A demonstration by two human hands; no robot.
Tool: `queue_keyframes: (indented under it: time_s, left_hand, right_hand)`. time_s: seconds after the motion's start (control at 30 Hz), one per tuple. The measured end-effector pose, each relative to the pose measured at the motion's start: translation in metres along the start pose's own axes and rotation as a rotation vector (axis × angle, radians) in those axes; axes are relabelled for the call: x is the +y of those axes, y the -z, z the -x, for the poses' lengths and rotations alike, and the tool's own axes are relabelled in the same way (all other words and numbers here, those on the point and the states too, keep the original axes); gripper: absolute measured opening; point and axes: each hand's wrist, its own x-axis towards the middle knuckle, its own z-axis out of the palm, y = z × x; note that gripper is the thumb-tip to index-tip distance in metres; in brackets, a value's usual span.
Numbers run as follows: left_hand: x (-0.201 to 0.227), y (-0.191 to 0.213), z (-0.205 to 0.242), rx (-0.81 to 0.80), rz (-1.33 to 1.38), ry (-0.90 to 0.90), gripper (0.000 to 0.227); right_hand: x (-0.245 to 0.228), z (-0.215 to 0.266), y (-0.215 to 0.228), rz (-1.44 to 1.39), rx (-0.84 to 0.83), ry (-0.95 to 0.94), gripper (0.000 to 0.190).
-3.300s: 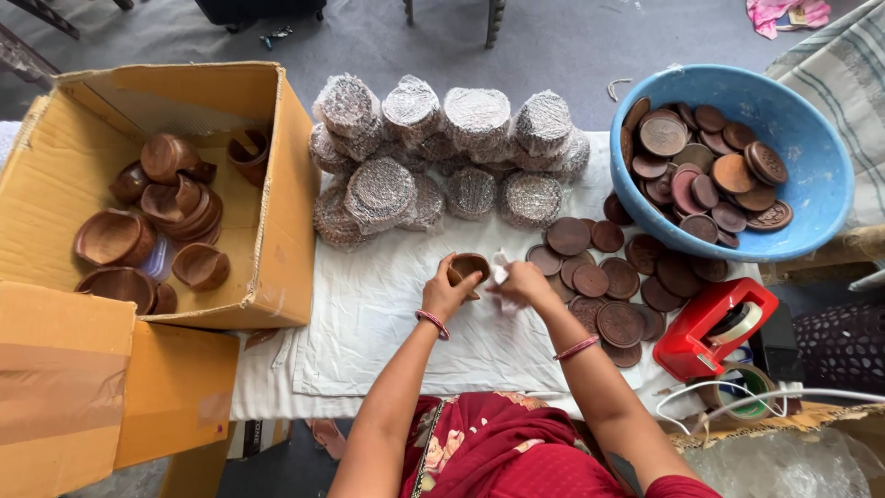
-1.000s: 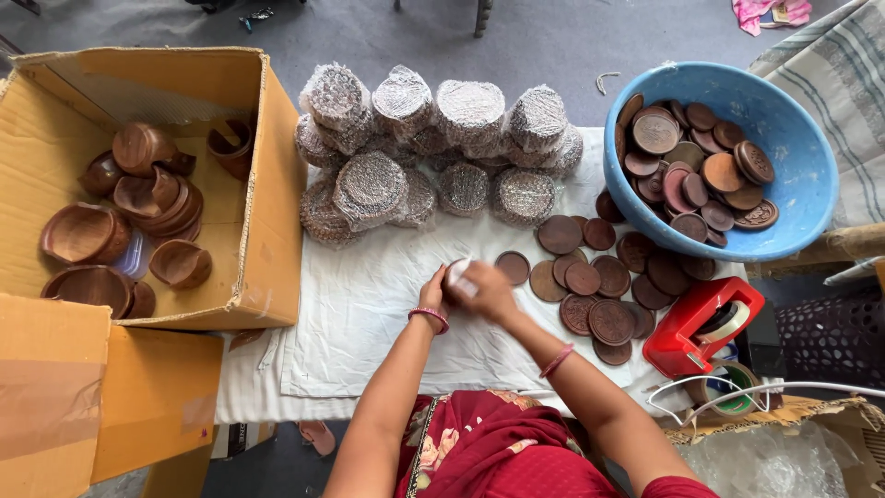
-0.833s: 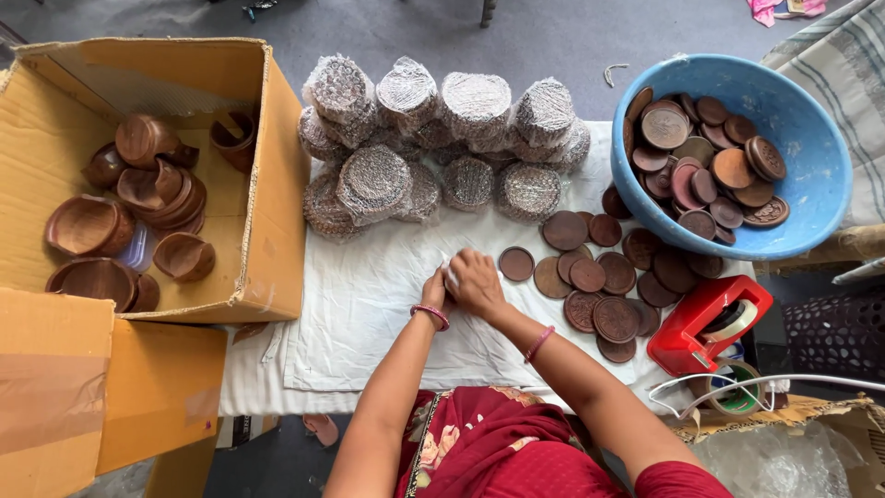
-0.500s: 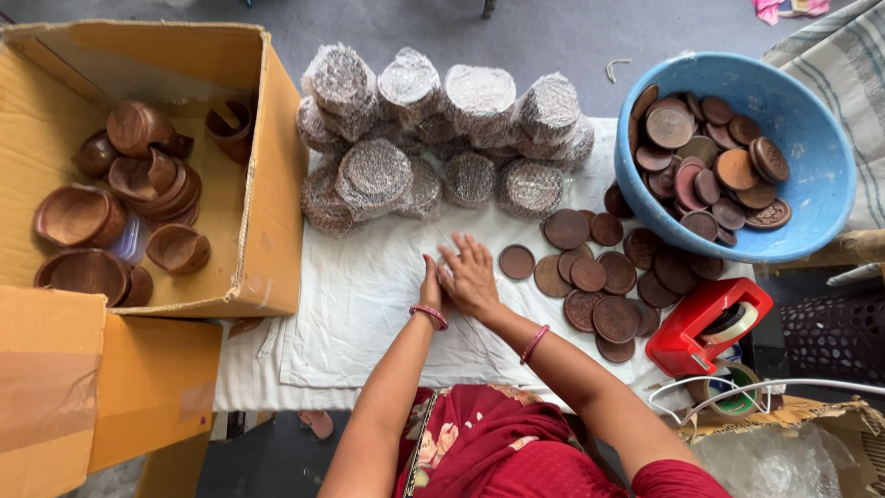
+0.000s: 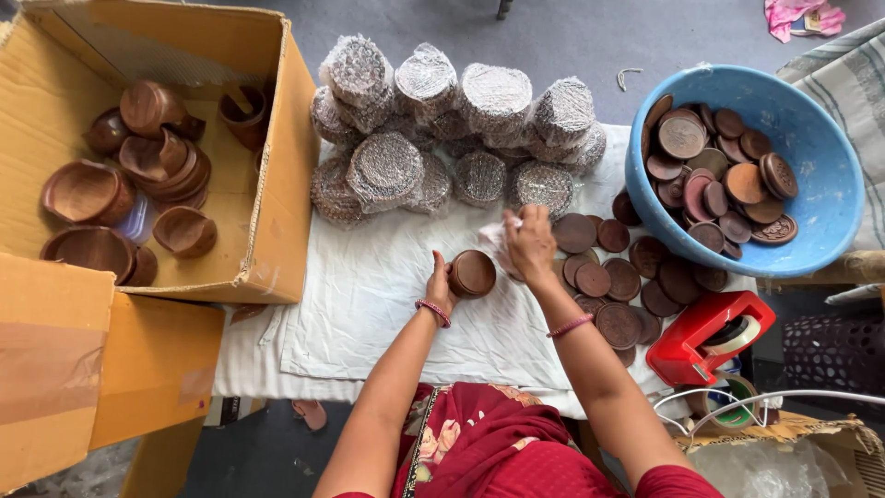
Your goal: The person sits and wipes small, round wooden items with a white cloth. They pick up items from a blue bowl and the table surface, clean them, and place them into a cardboard box. The workspace includes stacks of bubble-wrapped items and a tape dispenser.
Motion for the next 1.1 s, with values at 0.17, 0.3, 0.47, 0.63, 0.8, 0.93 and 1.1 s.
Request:
queue_keyframes:
  time_s: [0.17, 0.3, 0.47, 0.63, 0.8, 0.93, 1.1]
  left_hand:
    - [0.0, 0.001, 0.002, -0.018, -0.019, -0.002, 0.109]
    - [0.011, -0.007, 0.012, -0.023, -0.032, 0.019, 0.105]
    - [0.003, -0.004, 0.008, -0.104, -0.003, 0.001, 0.082]
    - [-0.006, 0.005, -0.015, -0.247, 0.208, -0.087, 0.067]
    - [-0.023, 0.019, -0.027, -0.139, 0.273, -0.082, 0.065]
    - [0.0, -0.003, 0.009, -0.069, 0.099, -0.033, 0.069]
    - [0.005, -0.004, 0.009, 0.016, 0.03, 0.002, 0.082]
  right_hand:
    - [-0.005, 0.021, 0.048, 0.136, 0.381, 0.234, 0.039]
    - [0.02, 0.026, 0.037, -0.575, -0.142, 0.031, 0.045]
    - [0.011, 0.023, 0.0, -0.79, -0.442, -0.079, 0.046]
    - [-0.014, 0.063, -0.054, -0.16, 0.07, 0.452, 0.062]
    - [-0.052, 0.074, -0.037, 0.03, -0.081, 0.328, 0.04]
    - [0.02, 0.025, -0.091, 0.032, -0.141, 0.199, 0.033]
    - [-0.013, 0.025, -0.006, 0.321, 0.27, 0.474, 0.026]
